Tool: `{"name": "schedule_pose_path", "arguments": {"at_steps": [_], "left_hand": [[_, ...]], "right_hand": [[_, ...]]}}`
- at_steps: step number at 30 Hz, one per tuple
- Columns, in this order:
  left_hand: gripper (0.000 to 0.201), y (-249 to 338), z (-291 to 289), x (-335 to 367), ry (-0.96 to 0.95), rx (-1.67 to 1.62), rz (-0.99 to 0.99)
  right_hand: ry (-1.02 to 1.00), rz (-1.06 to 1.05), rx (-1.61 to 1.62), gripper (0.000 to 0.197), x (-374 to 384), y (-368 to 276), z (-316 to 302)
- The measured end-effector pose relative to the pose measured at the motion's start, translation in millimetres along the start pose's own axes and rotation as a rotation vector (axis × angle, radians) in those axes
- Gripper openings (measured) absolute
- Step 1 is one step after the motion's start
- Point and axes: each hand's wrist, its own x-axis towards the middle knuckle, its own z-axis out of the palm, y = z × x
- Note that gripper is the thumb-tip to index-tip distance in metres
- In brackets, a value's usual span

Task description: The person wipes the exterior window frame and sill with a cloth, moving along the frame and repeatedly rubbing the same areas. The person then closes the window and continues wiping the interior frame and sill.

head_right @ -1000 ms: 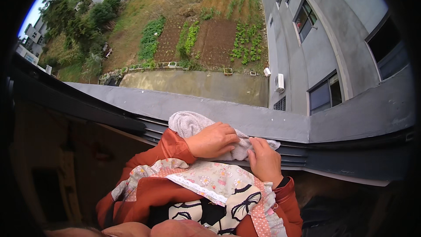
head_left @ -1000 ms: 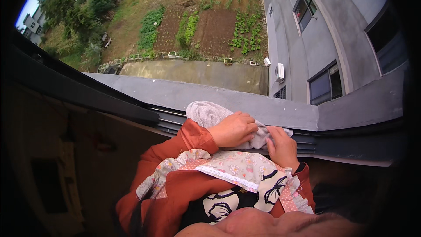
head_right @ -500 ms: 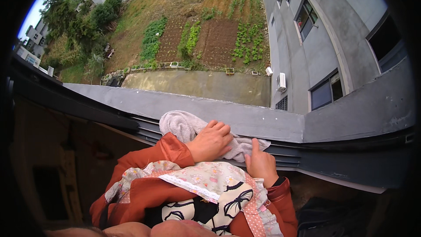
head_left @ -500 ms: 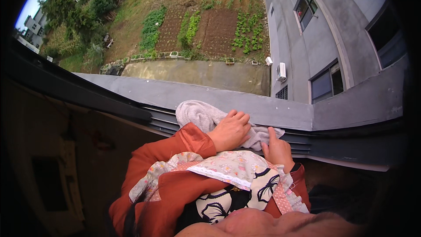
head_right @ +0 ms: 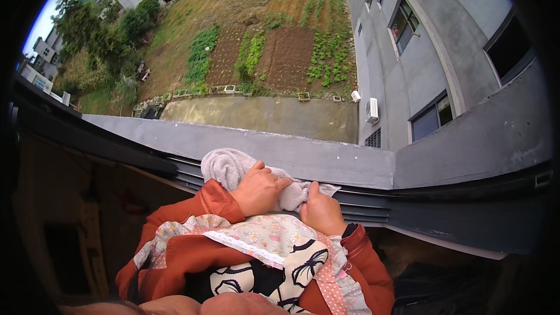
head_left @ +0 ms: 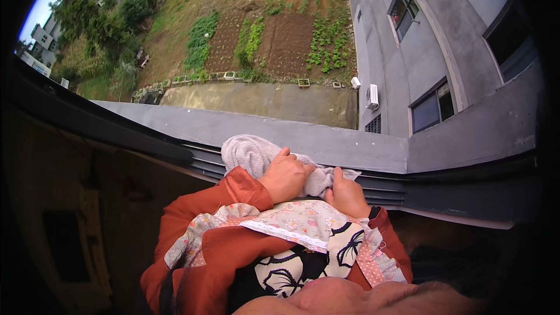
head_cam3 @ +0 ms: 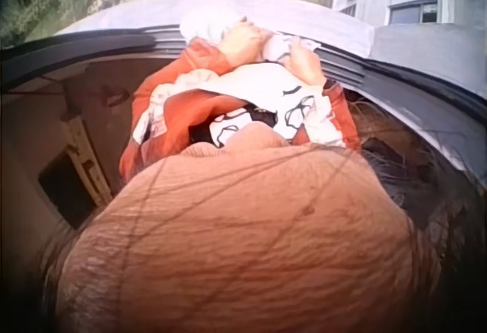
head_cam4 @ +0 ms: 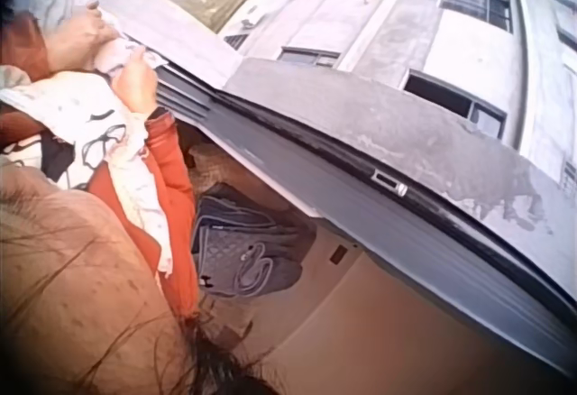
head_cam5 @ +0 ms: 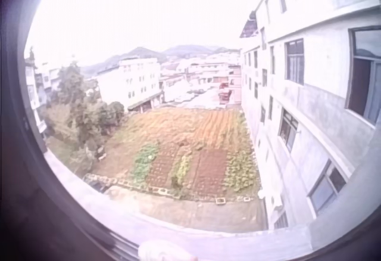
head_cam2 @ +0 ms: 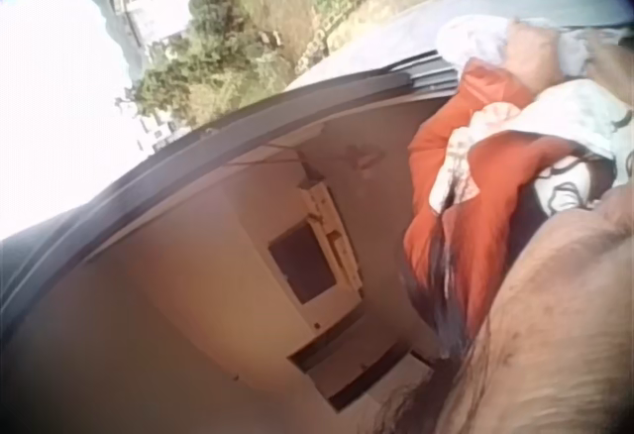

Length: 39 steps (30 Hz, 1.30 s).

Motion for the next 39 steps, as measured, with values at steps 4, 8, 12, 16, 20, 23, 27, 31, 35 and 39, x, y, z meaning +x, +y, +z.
{"name": "schedule_pose_path", "arguments": {"at_steps": [4, 8, 12, 16, 20, 23, 27, 31, 35, 39], "left_hand": [[0.034, -9.1, -6.9, -8.2, 0.024, 0.027, -0.008], [0.033, -20.4, -4.7, -16.7, 0.076, 0.077, -0.003], [0.032, -26.7, -9.5, -28.5, 0.071, 0.099, -0.040], [0.031, -29.2, -13.1, -38.8, 0.079, 0.124, -0.076], [0.028, -28.2, -16.0, -44.8, 0.055, 0.093, -0.138], [0.027, -30.1, -21.2, -41.8, 0.084, -0.044, -0.144], [0.035, -24.8, -16.6, -31.9, 0.307, -0.124, -0.102], [0.030, -22.0, -6.7, -27.8, 0.267, -0.057, -0.141], [0.016, -13.4, 1.7, -28.4, 0.285, 0.032, -0.131], [0.012, -2.2, -0.6, -36.4, 0.366, 0.019, -0.115]], "right_hand": [[-0.055, -0.001, 0.047, 0.040, 8.9, -8.6, 4.7], [-0.081, -0.023, 0.060, 0.038, 13.9, -12.5, 6.8], [-0.107, -0.041, 0.112, 0.037, 18.6, -17.7, 11.6], [-0.101, -0.044, 0.112, 0.036, 20.9, -21.9, 10.2], [-0.089, -0.076, 0.108, 0.037, 25.3, -18.3, 13.8], [-0.078, -0.091, 0.102, 0.037, 25.0, -17.1, 11.5], [-0.061, -0.142, 0.143, 0.037, 20.9, -14.4, 7.8], [-0.057, -0.131, 0.147, 0.038, 17.1, -15.4, 3.9], [-0.065, -0.092, 0.155, 0.044, 13.5, -10.3, 2.8], [-0.041, -0.078, 0.206, 0.047, 12.5, -3.8, 6.6]]}}
